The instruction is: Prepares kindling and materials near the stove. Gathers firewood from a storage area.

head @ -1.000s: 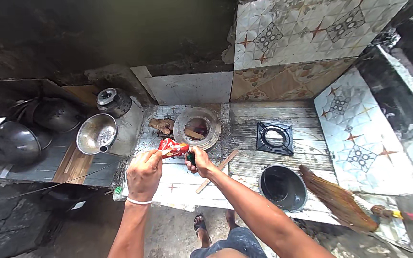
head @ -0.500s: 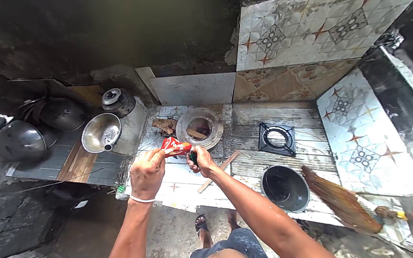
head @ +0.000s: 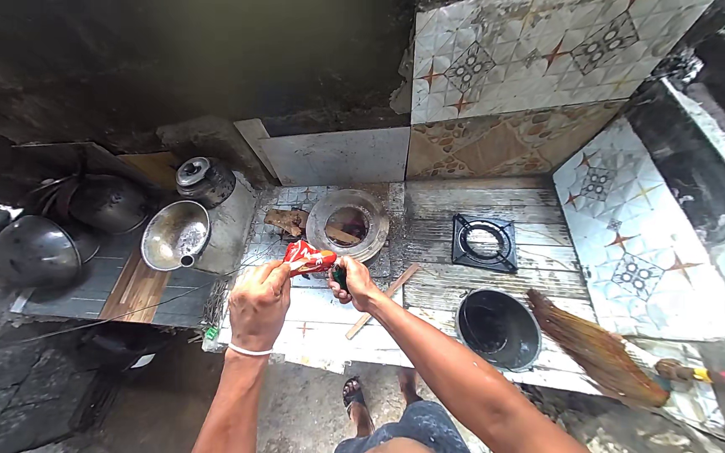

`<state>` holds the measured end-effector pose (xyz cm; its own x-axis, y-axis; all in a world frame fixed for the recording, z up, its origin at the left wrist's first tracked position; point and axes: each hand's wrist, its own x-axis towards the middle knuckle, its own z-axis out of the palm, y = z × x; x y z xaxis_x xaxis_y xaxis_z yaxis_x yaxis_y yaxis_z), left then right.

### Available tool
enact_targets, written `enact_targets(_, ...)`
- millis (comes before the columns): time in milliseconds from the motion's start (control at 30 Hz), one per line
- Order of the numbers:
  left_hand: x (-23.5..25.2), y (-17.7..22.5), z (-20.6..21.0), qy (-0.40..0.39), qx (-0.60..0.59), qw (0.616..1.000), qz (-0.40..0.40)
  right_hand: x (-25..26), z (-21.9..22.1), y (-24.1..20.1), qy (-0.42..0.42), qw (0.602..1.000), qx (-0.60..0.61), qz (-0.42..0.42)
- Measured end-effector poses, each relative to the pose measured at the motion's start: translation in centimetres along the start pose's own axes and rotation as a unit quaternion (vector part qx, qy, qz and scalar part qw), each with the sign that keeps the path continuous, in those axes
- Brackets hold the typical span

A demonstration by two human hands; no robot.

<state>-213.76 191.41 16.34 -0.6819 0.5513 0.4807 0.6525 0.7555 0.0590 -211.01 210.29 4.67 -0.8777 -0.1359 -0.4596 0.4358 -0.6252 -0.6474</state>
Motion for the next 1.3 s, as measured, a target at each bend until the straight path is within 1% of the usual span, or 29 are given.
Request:
enact_targets(433, 1.1, 0.7, 0.7, 0.0, -0.005, 1.0, 0.005, 0.3, -1.1, -0.6, 0.0, 1.0, -0.013, -0.013)
enact_targets(533, 1.7, 0.5, 1.5, -0.005, -0.007, 1.0, 0.008, 0.4, -1.7, -0.7, 0.009, 1.0, -0.006, -0.012)
enact_targets(633, 2.8, 0.2, 3.1, -0.015, -0.005, 1.0, 0.011, 0.4, -2.8, -0.7, 0.033, 0.999, 0.004, -0.01)
enact_targets(800, 6.1, -0.4, 8.2, -0.071, -0.022, 0.997, 0.007, -0.3, -6.8, 0.9, 0.04, 0.999, -0.022, -0.013)
enact_targets(867, 7.7, -0.5, 10.8, -0.117, -0.01, 0.993, -0.002, -1.3, -8.7, 2.2, 0.045, 0.998, -0.035, 0.0)
enact_targets(1000, 10.4, -0.8, 16.7, -0.225, 0.026, 0.973, -0.035, -4.7, -12.3, 6.0, 0.072, 0.996, -0.046, 0.04)
enact_targets(1100, 11.5, -1.0, 20.8, -0.282, 0.051, 0.957, -0.049, -8.3, -15.0, 9.3, 0.111, 0.989, -0.049, 0.086)
enact_targets(1200, 11.9, -1.4, 24.3, -0.304, 0.069, 0.948, -0.058, -12.3, -17.6, 12.7, 0.159, 0.976, -0.055, 0.139)
enact_targets(1300, 12.1, -2.1, 27.2, -0.291, 0.073, 0.953, -0.03, -16.2, -19.8, 15.9, 0.187, 0.963, -0.05, 0.188)
